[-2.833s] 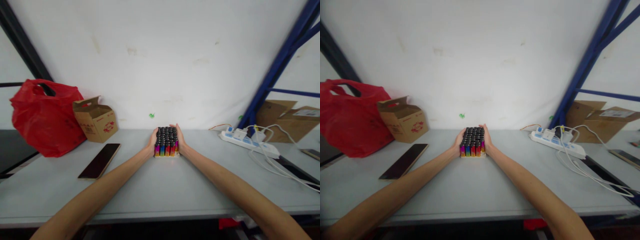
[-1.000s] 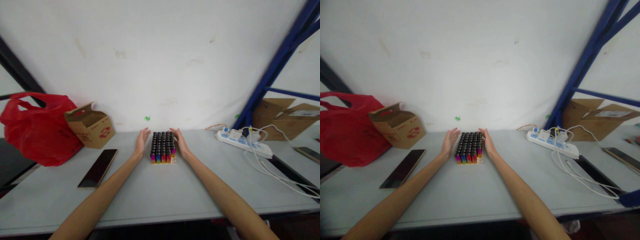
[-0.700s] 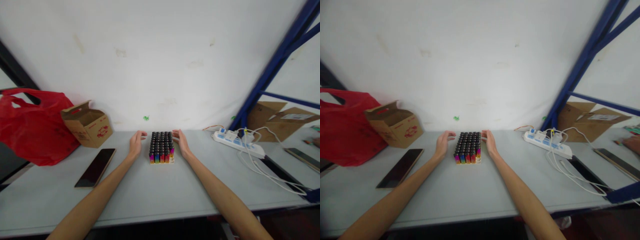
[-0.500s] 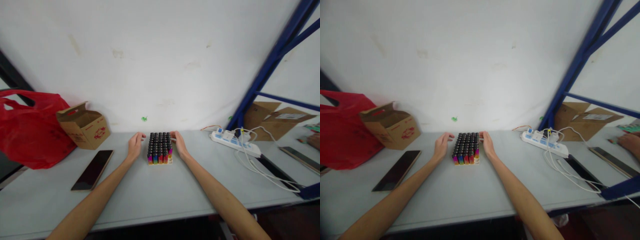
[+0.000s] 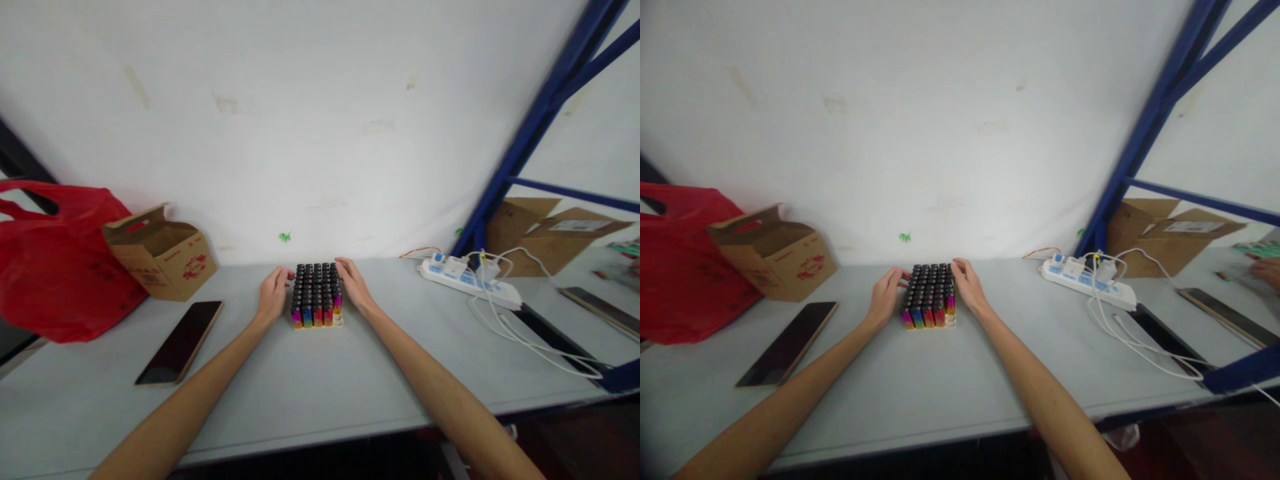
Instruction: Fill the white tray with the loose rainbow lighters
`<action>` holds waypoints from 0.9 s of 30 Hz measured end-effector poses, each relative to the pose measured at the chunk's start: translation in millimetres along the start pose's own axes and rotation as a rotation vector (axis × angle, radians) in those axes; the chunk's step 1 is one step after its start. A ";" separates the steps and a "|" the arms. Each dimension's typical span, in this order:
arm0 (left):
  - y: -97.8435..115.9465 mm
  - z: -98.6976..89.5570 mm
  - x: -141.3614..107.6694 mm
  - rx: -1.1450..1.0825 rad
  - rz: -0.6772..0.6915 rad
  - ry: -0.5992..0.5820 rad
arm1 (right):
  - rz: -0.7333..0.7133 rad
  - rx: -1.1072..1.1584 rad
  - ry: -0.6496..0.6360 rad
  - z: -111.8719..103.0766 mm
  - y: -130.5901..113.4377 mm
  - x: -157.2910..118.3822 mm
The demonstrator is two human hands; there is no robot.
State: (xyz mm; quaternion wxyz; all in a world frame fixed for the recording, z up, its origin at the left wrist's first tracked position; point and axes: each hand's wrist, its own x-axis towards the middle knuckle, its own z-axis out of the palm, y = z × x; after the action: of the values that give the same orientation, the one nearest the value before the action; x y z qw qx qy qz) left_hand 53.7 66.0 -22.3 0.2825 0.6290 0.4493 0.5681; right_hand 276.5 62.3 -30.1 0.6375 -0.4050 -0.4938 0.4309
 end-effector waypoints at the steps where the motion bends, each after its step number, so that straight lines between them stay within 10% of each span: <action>1: -1.0 0.3 -0.5 0.003 0.016 0.008 | -0.019 -0.024 -0.017 -0.3 -4.6 1.9; 7: -1.4 4.9 -9.5 -0.103 0.063 0.098 | -0.168 -0.273 -0.198 21.7 -33.1 30.3; 15: 2.4 2.7 -18.2 -0.181 0.044 0.124 | -0.028 -0.958 -0.274 79.1 -34.2 58.7; 27: 44.1 -16.2 -28.5 0.269 0.457 -0.181 | 0.126 -1.517 -0.430 -18.3 -73.9 44.1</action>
State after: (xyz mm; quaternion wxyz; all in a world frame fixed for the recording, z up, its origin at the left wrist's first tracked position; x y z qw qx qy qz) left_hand 50.2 19.0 5.9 0.0997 0.7940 0.3401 0.4939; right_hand 311.7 80.2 48.5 0.0522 -0.6642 -0.7413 0.0809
